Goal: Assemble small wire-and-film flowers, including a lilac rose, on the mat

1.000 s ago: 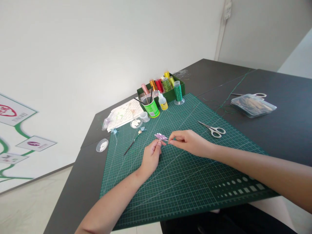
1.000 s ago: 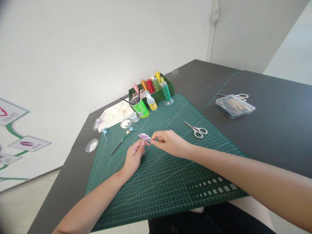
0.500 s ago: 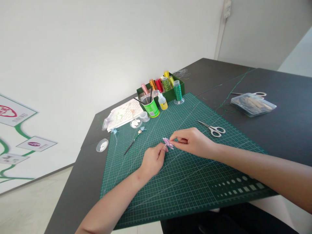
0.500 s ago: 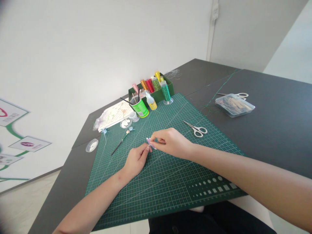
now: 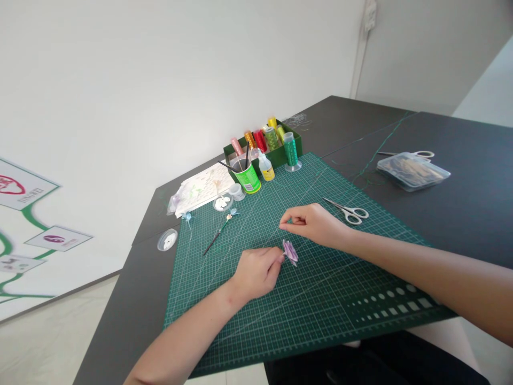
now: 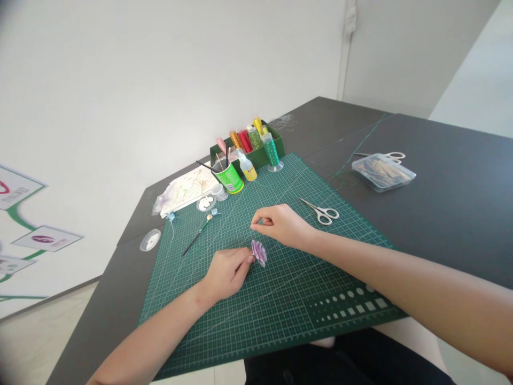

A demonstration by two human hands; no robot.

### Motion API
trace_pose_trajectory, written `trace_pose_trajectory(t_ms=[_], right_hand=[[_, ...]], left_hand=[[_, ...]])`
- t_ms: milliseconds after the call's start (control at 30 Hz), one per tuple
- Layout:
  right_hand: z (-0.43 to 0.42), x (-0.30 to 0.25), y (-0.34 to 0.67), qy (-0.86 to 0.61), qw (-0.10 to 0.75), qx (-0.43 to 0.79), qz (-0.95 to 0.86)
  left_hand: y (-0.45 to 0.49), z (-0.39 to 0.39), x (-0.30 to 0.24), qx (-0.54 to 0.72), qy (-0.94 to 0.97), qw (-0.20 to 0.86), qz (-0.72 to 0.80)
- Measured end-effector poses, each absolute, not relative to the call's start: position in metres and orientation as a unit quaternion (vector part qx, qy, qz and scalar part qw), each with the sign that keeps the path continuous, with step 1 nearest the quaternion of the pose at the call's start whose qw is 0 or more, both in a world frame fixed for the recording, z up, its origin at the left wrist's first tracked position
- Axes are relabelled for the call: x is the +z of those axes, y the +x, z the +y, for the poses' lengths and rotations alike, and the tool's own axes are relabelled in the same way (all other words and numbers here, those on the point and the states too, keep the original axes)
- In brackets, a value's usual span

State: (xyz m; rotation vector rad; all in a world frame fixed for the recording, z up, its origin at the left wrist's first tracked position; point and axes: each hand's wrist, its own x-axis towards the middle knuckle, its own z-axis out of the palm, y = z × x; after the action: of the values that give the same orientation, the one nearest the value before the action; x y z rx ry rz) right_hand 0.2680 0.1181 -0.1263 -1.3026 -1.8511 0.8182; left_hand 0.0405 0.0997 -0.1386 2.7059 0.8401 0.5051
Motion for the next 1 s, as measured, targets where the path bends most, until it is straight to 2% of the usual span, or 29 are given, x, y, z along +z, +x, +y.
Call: trace_pose_trajectory(t_ms=[200,433,667,1000], right_hand=[[0.123,-0.128,0.266,-0.537,0.284,0.349,-0.713],[0.122,-0.130,0.263,-0.532,0.234,0.357,-0.732],[0.120,-0.134,0.263,-0.504,0.229,0.362,-0.750],[0.116,-0.131,0.264,-0.480,0.239,0.361,-0.763]], left_hand=[[0.038,0.100,-0.139,0.226,0.925,0.121,0.281],[0.034,0.106,-0.138,0.265,0.877,0.175,0.361],[0.033,0.114,-0.138,0.264,0.831,0.200,0.448],[0.035,0.120,-0.139,0.245,0.811,0.208,0.490]])
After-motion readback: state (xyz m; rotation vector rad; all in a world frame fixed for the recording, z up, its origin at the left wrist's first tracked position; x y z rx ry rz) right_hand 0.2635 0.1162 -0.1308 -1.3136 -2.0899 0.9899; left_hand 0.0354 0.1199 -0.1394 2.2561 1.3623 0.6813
